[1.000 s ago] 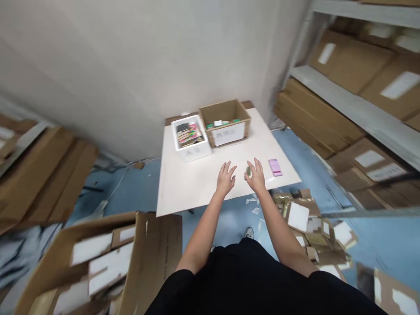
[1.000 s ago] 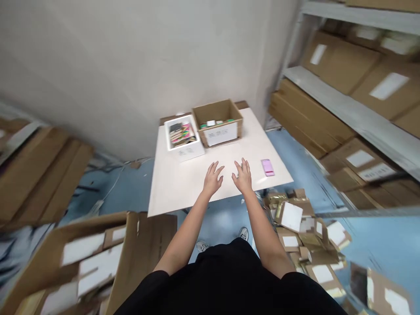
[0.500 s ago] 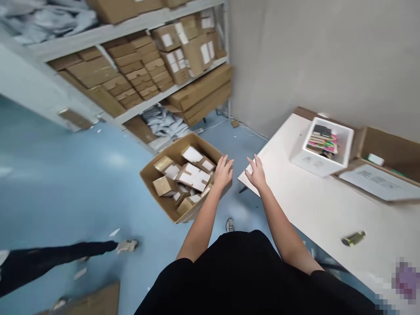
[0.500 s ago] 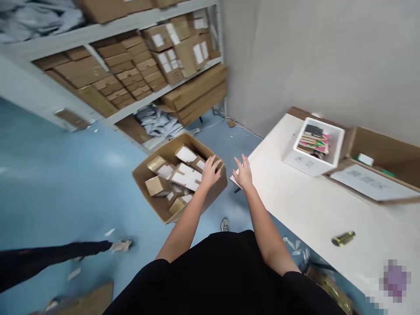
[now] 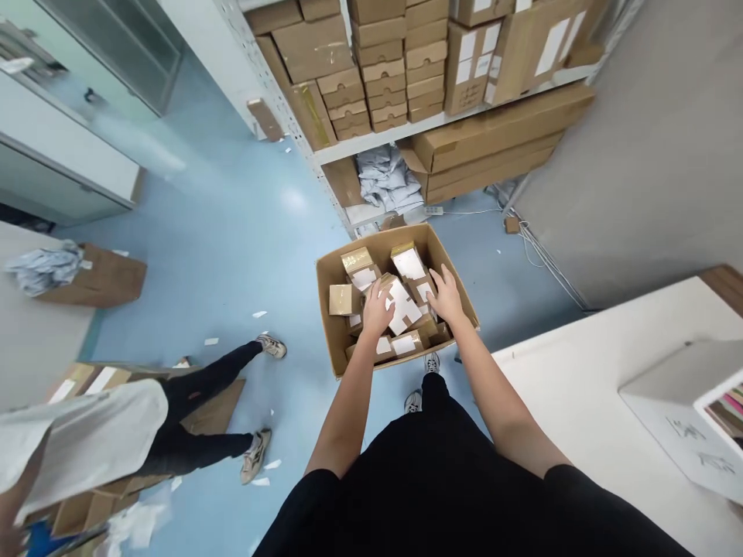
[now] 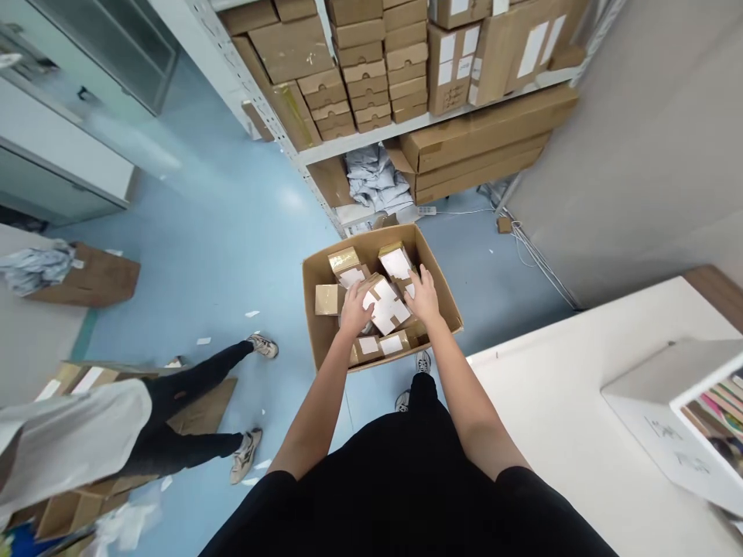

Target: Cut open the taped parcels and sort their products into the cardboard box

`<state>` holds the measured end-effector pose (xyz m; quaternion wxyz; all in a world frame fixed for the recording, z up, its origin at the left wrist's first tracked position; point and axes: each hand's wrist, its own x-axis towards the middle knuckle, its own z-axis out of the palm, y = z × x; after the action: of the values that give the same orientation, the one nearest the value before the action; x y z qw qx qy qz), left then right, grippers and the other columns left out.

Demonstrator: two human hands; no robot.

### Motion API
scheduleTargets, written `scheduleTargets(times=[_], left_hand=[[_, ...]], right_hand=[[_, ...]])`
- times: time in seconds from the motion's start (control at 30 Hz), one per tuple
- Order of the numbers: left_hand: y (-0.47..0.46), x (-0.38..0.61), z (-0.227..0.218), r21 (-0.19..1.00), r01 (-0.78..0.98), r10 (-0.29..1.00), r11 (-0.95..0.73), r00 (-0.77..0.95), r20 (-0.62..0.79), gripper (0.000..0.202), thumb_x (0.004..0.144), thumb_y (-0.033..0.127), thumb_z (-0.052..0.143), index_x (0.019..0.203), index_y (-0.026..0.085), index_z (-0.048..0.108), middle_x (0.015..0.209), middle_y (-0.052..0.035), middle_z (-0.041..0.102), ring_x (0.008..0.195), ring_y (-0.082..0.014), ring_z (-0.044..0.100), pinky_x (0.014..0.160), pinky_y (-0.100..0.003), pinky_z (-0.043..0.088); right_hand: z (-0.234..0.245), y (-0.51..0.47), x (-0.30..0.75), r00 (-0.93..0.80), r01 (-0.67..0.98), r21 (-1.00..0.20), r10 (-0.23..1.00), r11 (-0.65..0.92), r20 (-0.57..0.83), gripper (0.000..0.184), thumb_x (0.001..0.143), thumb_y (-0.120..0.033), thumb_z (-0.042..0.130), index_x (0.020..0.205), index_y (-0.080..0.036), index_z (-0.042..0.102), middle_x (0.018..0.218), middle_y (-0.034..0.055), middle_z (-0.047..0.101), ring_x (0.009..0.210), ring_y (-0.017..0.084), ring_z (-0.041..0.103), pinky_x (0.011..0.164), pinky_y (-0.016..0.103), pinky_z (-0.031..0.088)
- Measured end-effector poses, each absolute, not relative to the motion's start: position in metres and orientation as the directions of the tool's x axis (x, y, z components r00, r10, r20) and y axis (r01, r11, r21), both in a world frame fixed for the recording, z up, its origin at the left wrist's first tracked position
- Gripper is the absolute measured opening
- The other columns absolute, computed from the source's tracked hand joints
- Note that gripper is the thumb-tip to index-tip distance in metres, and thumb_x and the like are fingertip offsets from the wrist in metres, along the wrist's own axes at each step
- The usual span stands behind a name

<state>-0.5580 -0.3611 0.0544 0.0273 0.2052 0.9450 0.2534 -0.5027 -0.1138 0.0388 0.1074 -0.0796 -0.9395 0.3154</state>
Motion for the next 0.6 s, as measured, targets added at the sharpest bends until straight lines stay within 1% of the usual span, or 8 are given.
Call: scheduleTargets(times=[0.13,0.27,0.4,0.5,0.6], left_hand=[[-0.347,-0.586,0.024,0.479,0.262,0.344,0.838,-0.934,-0.091,0.066,0.091,0.019,0.069,0.155,0.028,0.054,0.173,-0.0112,0.039,0.159,-0.0352,0.037,0.127,-0.055,0.042],[-0.344,-0.609,-0.012,0.453,0.132,0.272,0.882,-0.926,-0.261,0.071,0.09,0.02,0.073,0.157,0.026,0.05,0.174,-0.0144,0.037,0.158,-0.038,0.038,0.125,-0.056,0.043],[-0.353,-0.636,-0.055,0.407,-0.006,0.179,0.913,-0.892,-0.415,0.075,0.089,0.021,0.074,0.159,0.021,0.047,0.173,-0.0183,0.038,0.159,-0.038,0.038,0.127,-0.053,0.04],[-0.36,-0.658,-0.091,0.379,-0.076,0.133,0.922,-0.858,-0.497,0.078,0.088,0.021,0.074,0.16,0.019,0.045,0.172,-0.0205,0.039,0.159,-0.0373,0.037,0.128,-0.051,0.037],[-0.365,-0.678,-0.13,0.364,-0.168,0.072,0.916,-0.824,-0.561,0.086,0.085,0.024,0.078,0.163,0.02,0.042,0.175,-0.0221,0.033,0.158,-0.0386,0.039,0.128,-0.051,0.036]], right_hand=[[0.014,-0.101,-0.554,-0.983,0.048,-0.636,0.149,0.77,0.107,0.073,0.094,-0.027,0.062,0.165,-0.023,0.044,0.177,0.0119,0.027,0.161,0.037,0.029,0.128,0.061,0.036],[-0.012,-0.096,-0.593,-0.996,0.052,-0.655,0.09,0.754,0.024,0.072,0.095,-0.028,0.062,0.165,-0.023,0.045,0.177,0.0112,0.028,0.162,0.037,0.028,0.128,0.06,0.037],[-0.045,-0.103,-0.622,-0.996,0.073,-0.633,0.026,0.771,-0.084,0.073,0.094,-0.027,0.063,0.165,-0.023,0.045,0.178,0.0112,0.026,0.161,0.038,0.03,0.128,0.059,0.037],[-0.076,-0.113,-0.637,-0.991,0.067,-0.633,-0.024,0.771,-0.133,0.079,0.091,-0.025,0.065,0.167,-0.024,0.042,0.179,0.0111,0.024,0.159,0.04,0.032,0.127,0.062,0.038],[-0.107,-0.124,-0.648,-0.982,0.064,-0.647,-0.067,0.76,-0.177,0.083,0.089,-0.024,0.067,0.168,-0.024,0.04,0.178,0.0122,0.027,0.159,0.041,0.033,0.125,0.063,0.04]])
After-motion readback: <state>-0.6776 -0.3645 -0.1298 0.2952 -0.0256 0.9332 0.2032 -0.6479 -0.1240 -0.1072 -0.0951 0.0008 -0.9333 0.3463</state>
